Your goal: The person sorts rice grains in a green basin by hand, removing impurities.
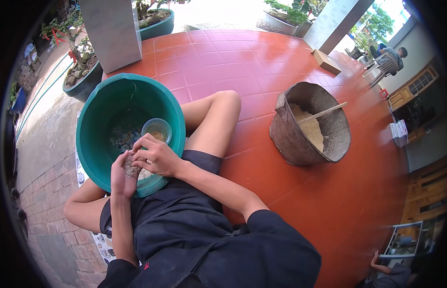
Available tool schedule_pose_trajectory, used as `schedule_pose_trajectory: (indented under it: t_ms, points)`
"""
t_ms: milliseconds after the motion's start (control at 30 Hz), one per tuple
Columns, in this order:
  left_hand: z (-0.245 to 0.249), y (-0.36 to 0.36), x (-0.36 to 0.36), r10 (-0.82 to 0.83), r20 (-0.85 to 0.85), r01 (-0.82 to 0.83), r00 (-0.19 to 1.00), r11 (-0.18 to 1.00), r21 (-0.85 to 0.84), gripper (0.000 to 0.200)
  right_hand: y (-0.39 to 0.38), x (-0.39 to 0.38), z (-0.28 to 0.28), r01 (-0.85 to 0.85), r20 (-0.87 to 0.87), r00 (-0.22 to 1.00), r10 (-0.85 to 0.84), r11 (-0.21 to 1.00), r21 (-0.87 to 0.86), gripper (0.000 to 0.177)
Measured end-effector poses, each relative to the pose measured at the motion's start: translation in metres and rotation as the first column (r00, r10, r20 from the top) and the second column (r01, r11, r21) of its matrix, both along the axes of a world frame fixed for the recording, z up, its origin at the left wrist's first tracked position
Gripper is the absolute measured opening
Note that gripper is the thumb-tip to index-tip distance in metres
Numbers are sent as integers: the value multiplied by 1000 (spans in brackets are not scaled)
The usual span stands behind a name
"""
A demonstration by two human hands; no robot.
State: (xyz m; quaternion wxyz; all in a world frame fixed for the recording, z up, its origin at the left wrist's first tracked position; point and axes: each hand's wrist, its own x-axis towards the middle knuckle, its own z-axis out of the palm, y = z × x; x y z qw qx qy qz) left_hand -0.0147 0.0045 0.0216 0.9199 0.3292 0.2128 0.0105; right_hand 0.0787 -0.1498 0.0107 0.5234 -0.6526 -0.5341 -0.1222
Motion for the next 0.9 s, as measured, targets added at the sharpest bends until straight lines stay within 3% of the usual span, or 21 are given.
schedule_pose_trajectory:
  t_ms: [367,500,633,767,833,900]
  points:
    - [-10,3,1,25,17,-25,1000,999,26,26,3,3,1,81,-11,997,-81,997,19,12]
    - [-3,2,1,-57,72,52,996,996,67,33,2,6,0,93,-170,981,-96,995,-26,13]
    - [-3,-2,2,10,41,-14,999,995,100,35,1,6,0,67,-184,980,-81,995,-79,12]
    - [3,-4,1,23,53,-29,998,993,114,38,0,5,2,-1,-169,985,-21,992,-128,13]
    - [4,-5,0,23,47,-28,999,995,99,38,0,4,4,37,-26,999,-42,988,-153,17]
    - [6,-7,-1,40,19,-42,999,987,155,38,1,4,3,35,-4,999,-36,985,-169,20]
